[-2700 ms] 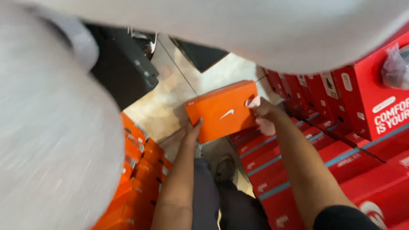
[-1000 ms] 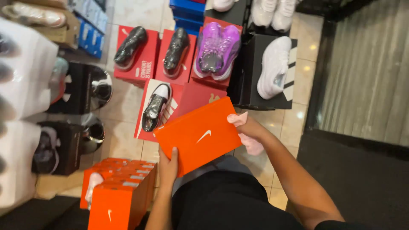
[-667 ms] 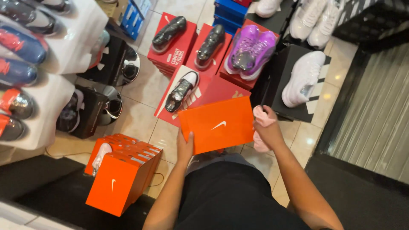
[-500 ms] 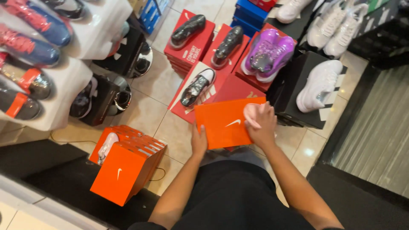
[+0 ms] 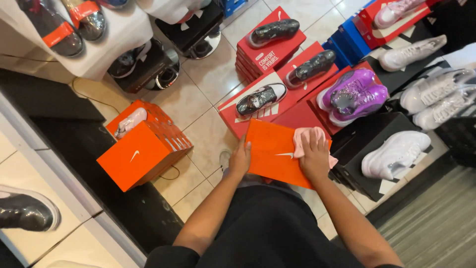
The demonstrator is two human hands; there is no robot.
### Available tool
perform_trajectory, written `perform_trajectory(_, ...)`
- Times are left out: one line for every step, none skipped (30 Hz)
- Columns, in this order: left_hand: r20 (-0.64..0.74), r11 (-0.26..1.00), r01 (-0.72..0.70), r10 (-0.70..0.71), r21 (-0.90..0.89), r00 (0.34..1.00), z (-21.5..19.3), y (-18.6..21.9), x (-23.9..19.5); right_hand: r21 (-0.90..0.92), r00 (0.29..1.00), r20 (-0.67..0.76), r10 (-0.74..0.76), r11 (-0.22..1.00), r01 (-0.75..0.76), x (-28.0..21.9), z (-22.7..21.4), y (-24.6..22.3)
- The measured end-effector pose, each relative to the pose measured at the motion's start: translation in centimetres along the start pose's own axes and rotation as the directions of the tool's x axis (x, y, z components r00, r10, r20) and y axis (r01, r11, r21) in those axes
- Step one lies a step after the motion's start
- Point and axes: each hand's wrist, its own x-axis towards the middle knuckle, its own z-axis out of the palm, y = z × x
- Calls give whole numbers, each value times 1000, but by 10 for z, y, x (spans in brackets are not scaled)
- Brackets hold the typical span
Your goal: Cleaning and inspecting shoes in their boxes using a cloth
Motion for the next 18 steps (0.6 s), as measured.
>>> perform_trajectory(-9,1000,4,-4,3,1000,-2,0,2,8,1000,-3,-6,1000,6,12,12,-10)
perform_trajectory(-11,1000,21,-20,18,1000,-2,1,1,1,999,13,-32,999,32,18,22,-20)
perform_trajectory(-13,999,37,-36,33,999,-2,0,1,-5,998,29,-59,998,59,23,31,-30)
perform_trajectory(-11,999,44,-44,31,999,-3,1,-3,-1,997,36,-62,998,62,13,48,-54)
perform_trajectory(-9,998,42,-42,41,999,-5,2,-7,227,943,114,-313,932,282,3,65,-78)
perform_trajectory(-12,998,35,-34,51,999,-9,3,-5,452,824,122,-553,770,450,-3,84,-103)
perform_trajectory(-16,998,37,-37,51,999,-12,9,-2,454,823,120,-556,768,452,3,67,-89)
perform_trajectory(-6,998,34,-34,43,999,-14,12,-5,522,784,61,-618,689,503,3,49,-78)
perform_trajectory(4,999,31,-31,35,1000,-17,15,-7,582,741,-3,-671,601,547,4,31,-68)
perform_trajectory(2,999,34,-35,36,999,-16,13,-7,585,740,-5,-672,599,547,-1,51,-36)
perform_trajectory(1,998,53,-53,34,999,-17,11,-7,490,805,104,-584,735,469,-6,71,-4)
perform_trajectory(0,997,68,-68,28,998,-15,11,-5,369,858,201,-474,847,382,-9,90,32)
perform_trajectory(-1,997,67,-67,24,998,-16,19,-7,367,856,202,-476,847,384,17,67,37)
perform_trajectory(-14,998,59,-58,27,998,-20,24,-12,307,895,385,-226,946,107,41,45,38)
perform_trajectory(-27,998,50,-49,30,998,-24,29,-16,193,844,535,43,966,-171,65,24,39)
perform_trajectory(-28,998,52,-51,30,998,-23,30,-15,195,843,536,40,966,-170,85,37,38)
perform_trajectory(-3,995,89,-89,47,996,-22,30,-15,106,647,749,147,936,-336,106,51,38)
perform_trajectory(20,989,130,-132,64,991,-21,30,-15,-23,386,895,224,886,-462,126,65,37)
